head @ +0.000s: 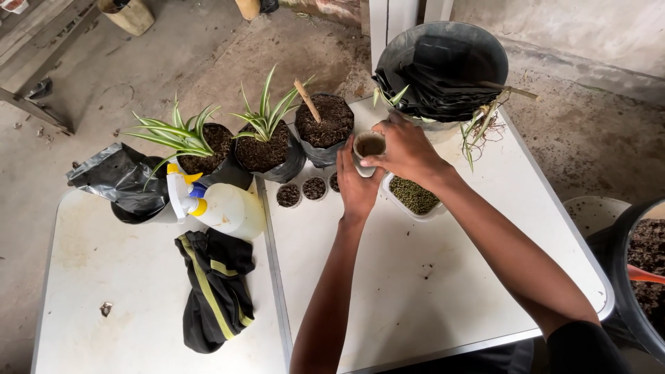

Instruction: Filling a small container with soil and preparing it for planting by watering

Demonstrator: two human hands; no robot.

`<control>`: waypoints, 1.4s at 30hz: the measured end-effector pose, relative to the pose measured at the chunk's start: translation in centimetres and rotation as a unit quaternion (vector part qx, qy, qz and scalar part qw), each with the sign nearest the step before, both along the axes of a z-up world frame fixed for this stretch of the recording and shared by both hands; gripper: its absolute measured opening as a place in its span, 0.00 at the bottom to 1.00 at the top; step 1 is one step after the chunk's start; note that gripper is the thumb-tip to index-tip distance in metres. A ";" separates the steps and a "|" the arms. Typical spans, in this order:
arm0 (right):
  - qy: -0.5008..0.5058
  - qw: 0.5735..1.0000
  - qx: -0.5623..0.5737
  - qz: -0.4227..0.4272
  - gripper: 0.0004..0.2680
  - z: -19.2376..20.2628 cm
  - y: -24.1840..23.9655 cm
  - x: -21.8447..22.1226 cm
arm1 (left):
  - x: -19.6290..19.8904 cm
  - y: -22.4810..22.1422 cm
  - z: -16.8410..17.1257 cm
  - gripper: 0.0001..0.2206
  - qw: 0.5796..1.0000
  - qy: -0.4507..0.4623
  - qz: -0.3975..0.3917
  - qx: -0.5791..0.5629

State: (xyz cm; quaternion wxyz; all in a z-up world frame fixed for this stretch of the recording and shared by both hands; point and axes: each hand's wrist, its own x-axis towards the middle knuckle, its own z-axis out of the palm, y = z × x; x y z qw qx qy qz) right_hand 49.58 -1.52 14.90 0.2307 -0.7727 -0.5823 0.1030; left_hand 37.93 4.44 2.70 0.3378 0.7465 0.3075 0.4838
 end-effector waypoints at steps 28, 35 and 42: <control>-0.032 0.999 0.014 -0.010 0.25 -3.1 0.8 1.2 | 1.0 0.4 0.1 0.21 0.996 -0.084 0.028 0.027; 0.001 1.000 0.008 0.004 0.25 -1.4 0.4 1.2 | 0.9 0.2 0.1 0.21 0.993 -0.111 0.026 0.020; -0.016 0.999 -0.019 -0.024 0.26 4.6 -2.9 -1.9 | 1.0 0.5 -1.7 0.33 0.997 -0.054 0.037 0.050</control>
